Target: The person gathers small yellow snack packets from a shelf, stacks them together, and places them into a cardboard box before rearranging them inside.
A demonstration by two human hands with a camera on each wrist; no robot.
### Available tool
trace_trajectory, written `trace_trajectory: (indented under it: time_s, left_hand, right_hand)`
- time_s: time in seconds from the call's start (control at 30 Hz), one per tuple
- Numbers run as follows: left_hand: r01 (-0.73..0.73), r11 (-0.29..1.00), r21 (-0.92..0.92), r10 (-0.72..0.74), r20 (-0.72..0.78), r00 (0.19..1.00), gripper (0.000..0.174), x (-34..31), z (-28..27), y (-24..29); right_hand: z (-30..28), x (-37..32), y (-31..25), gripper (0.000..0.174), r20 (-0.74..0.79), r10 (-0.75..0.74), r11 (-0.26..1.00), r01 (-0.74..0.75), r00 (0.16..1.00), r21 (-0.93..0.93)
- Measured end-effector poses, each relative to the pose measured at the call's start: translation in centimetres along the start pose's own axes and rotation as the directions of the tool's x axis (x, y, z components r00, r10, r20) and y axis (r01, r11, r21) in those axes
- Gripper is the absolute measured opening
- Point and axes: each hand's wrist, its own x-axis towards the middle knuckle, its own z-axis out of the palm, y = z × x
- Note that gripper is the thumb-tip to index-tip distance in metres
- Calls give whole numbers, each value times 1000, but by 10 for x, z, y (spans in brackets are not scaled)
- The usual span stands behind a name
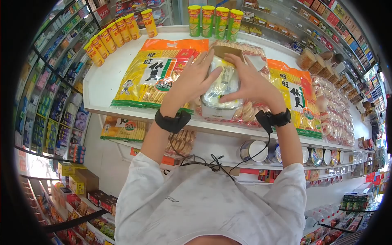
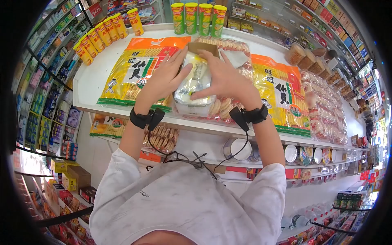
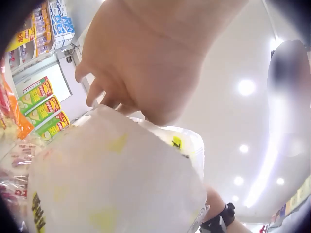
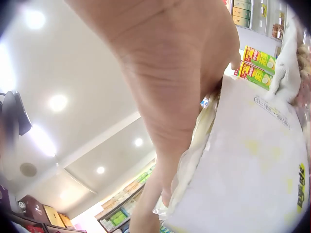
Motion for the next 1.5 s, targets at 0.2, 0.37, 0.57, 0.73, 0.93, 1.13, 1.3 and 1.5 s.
trace_trajectory:
  time_s: [0.2,0.37,0.57,0.73,0.93,1.13,1.3,1.5]
  left_hand:
    - [53,985,-165,-48,29,998,81,-1,3,-1]
    - [8,997,-77,-21,-169,985,71,-16,18,3]
    - [-68,995,-74,61,-96,994,65,-28,5,15]
    - [-28,1000,-4,28,15,999,68,-28,-3,17]
    - [36,991,-127,-28,70,997,70,-25,-2,8]
    - [44,986,-163,-31,82,996,71,-24,-1,6]
    - [27,968,-249,-9,75,997,70,-27,3,2]
    - [-13,967,-255,32,68,997,69,-25,4,2]
  right_hand:
    - [-9,-3,-7,116,-41,-43,968,31,998,-248]
    - [5,-18,-9,105,-102,-1,1000,0,995,-2]
    - [12,-45,-2,97,-138,9,998,-1,990,60]
    - [8,-49,3,100,-167,42,998,-34,985,52]
    - [-2,-70,8,102,-19,174,944,-161,985,286]
    - [11,-75,7,112,114,345,805,-357,931,474]
    - [17,-71,15,114,264,398,662,-474,879,581]
    - [46,-64,18,108,258,409,567,-465,875,680]
